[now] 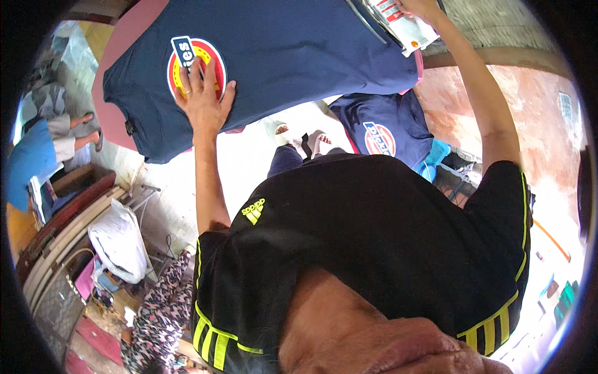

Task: The person irons a dark blue t-shirt on a pink ironing board. They use a white steam iron to smooth the fabric, repeatedly adjusting the shirt's position and flipping it over to press different sections.

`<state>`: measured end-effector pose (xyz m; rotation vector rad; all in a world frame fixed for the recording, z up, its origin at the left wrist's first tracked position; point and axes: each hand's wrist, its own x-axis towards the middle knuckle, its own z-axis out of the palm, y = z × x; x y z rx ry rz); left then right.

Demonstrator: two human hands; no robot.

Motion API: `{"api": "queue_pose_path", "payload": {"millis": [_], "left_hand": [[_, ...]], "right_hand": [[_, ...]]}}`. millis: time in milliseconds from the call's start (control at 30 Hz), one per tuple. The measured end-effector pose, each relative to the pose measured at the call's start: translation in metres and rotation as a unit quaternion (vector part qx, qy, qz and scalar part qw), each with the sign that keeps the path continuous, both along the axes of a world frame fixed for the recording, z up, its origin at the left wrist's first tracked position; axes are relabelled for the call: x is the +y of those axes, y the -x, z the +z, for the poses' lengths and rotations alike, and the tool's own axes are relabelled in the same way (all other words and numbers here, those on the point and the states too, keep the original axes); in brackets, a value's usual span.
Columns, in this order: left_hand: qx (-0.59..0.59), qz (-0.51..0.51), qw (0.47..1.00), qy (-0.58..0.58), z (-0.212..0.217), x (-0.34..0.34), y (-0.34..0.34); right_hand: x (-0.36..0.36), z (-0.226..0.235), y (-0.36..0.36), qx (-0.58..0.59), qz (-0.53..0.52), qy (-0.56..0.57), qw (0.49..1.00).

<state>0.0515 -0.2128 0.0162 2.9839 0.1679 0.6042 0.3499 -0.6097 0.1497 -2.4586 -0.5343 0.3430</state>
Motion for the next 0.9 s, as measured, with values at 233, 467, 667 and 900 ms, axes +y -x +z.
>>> {"api": "queue_pose_path", "payload": {"millis": [233, 467, 667, 900], "left_hand": [[-0.052, -0.222, 0.966, 0.122, 0.008, -0.123, 0.006], [-0.149, -0.206, 0.947, 0.195, -0.017, -0.139, 0.015], [-0.133, -0.195, 0.955, 0.177, -0.011, -0.137, 0.02], [-0.149, -0.084, 0.964, 0.203, 0.001, -0.12, -0.027]], "right_hand": [[0.044, -0.062, 0.014, -0.181, 0.209, 0.045, 0.96], [0.117, 0.007, 0.072, -0.052, 0.302, 0.01, 0.952], [0.139, -0.012, 0.089, -0.069, 0.349, 0.019, 0.934], [0.052, 0.011, 0.053, -0.088, 0.236, 0.08, 0.964]]}}
